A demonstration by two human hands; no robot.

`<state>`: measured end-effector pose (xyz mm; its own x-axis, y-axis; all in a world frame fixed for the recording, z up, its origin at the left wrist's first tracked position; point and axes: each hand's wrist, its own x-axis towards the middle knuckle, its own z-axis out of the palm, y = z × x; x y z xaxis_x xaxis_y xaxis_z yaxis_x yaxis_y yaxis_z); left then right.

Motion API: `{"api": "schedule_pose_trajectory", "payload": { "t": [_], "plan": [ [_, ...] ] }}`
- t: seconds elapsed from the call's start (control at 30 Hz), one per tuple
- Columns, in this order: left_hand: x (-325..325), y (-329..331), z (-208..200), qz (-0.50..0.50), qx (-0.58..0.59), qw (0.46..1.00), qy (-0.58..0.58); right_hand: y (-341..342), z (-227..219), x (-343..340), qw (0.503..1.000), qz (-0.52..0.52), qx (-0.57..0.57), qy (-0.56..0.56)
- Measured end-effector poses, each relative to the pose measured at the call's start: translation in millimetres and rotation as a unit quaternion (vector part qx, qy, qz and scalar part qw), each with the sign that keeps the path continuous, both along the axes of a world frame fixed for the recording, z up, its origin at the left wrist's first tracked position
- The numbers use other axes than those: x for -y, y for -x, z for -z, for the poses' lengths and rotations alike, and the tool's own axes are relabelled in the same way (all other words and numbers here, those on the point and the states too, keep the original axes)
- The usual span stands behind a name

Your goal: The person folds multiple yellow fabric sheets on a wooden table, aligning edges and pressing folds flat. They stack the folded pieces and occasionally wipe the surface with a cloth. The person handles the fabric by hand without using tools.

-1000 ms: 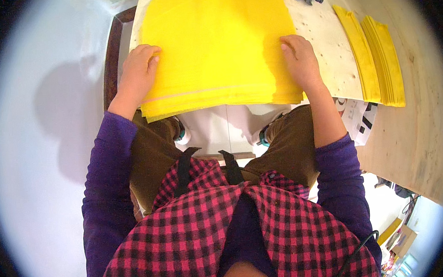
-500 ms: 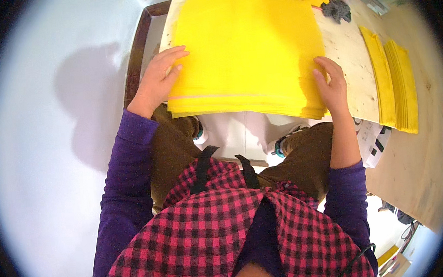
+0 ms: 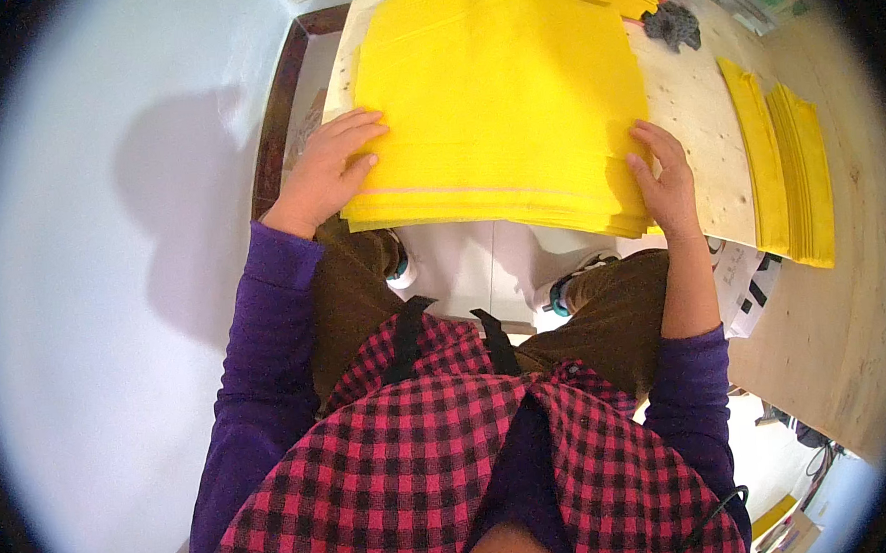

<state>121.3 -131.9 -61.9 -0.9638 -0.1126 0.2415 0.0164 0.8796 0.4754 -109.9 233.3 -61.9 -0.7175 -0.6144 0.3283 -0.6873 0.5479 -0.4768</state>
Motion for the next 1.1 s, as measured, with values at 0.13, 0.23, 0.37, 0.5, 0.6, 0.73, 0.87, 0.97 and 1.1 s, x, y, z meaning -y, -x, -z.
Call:
{"api": "schedule_pose_trajectory", "payload": {
  "t": [0.13,0.23,0.37,0.5,0.6,0.73,0.87,0.97,1.1],
  "plan": [
    [0,0,-1,0.017,-0.015,1.000,-0.005,3,1,-5,0.999,-0.005,0.009,0.051],
    [0,0,-2,0.017,-0.015,1.000,-0.002,7,3,-11,0.997,0.011,0.019,0.079],
    [-2,0,-3,0.012,-0.004,1.000,0.012,11,3,-19,0.994,0.035,0.033,0.099],
    [-3,0,-5,0.018,-0.001,1.000,0.006,11,1,-23,0.993,0.032,0.048,0.107],
    [-2,0,-5,0.017,0.006,1.000,0.005,9,-1,-24,0.993,0.026,0.051,0.098],
    [0,0,-4,0.022,0.005,1.000,0.002,8,-1,-24,0.994,0.008,0.045,0.098],
    [1,0,-4,0.018,0.003,1.000,-0.003,8,1,-24,0.991,0.001,0.053,0.120],
    [-1,-1,-4,0.005,0.014,1.000,-0.005,8,1,-24,0.992,0.015,0.056,0.116],
    [-2,0,-6,0.005,0.017,1.000,-0.011,6,-2,-23,0.992,-0.006,0.048,0.117]
  ]
}}
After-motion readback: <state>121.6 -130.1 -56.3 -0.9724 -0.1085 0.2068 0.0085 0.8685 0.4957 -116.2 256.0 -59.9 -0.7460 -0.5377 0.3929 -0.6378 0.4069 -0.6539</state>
